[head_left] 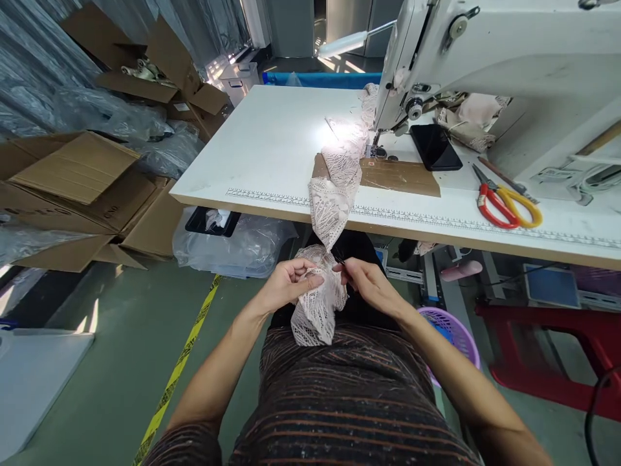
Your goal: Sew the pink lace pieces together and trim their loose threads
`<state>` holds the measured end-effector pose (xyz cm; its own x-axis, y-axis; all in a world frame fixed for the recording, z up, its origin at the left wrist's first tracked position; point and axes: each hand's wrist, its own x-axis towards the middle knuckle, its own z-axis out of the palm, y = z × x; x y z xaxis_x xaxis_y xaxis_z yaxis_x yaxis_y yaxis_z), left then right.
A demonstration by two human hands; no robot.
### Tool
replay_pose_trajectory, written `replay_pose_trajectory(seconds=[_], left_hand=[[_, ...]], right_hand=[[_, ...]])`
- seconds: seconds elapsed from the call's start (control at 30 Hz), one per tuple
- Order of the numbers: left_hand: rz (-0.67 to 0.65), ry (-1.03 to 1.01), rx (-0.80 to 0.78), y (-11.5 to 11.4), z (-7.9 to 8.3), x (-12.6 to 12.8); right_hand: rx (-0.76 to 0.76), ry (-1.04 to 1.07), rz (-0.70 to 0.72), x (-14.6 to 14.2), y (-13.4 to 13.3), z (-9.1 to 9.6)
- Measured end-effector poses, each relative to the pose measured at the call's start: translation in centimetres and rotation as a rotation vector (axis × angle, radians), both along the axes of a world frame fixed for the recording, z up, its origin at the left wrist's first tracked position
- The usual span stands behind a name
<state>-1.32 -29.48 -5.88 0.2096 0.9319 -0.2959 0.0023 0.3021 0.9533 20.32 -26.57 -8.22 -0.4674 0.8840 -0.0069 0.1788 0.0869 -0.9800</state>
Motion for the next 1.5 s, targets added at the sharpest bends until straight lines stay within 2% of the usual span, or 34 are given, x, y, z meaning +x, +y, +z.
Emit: replay_pose_trajectory(seconds=[0.13, 0.3, 0.6, 0.73, 0.8, 0.93, 1.13, 1.23, 1.4, 1.5], left_hand=[[0.038, 0.026, 0.056, -0.2, 0.2, 0.1], [0.048, 0.045, 0.071, -0.1, 0.2, 0.0], [0.053, 0.090, 0.077, -0.2, 0.4, 0.0], [0.091, 0.070, 0.078, -0.1, 0.3, 0.1], [0.111, 0.048, 0.073, 0.0, 0.2, 0.0], [0.096, 0.014, 0.058, 0.2, 0.2, 0.1], [0.046, 0.024, 0.041, 0.4, 0.5, 0.1], [0.034, 0.039, 0.051, 0.5, 0.4, 0.0], [0.031, 0.064, 0.093, 1.3, 0.1, -0.1], [0.046, 0.076, 0.165, 1.9, 0.1, -0.1]], right_hand=[[-0.019, -0.055, -0.006, -1.4, 1.2, -0.7], [0.026, -0.125, -0.017, -1.8, 1.2, -0.4], [0.074, -0.107, -0.018, -2.5, 1.7, -0.1], [0.146, -0.096, -0.098, -2.8, 1.7, -0.5], [0.118, -0.086, -0.126, -2.5, 1.1, -0.9], [0.019, -0.082, -0.020, -2.3, -0.1, -1.2], [0.088, -0.083, 0.056, -3.3, 0.0, -0.2], [0.134, -0.116, -0.027, -3.3, 0.3, -0.4], [0.150, 0.017, -0.385, -2.6, 1.2, -1.9], [0.186, 0.041, -0.512, -3.0, 2.3, -2.3]])
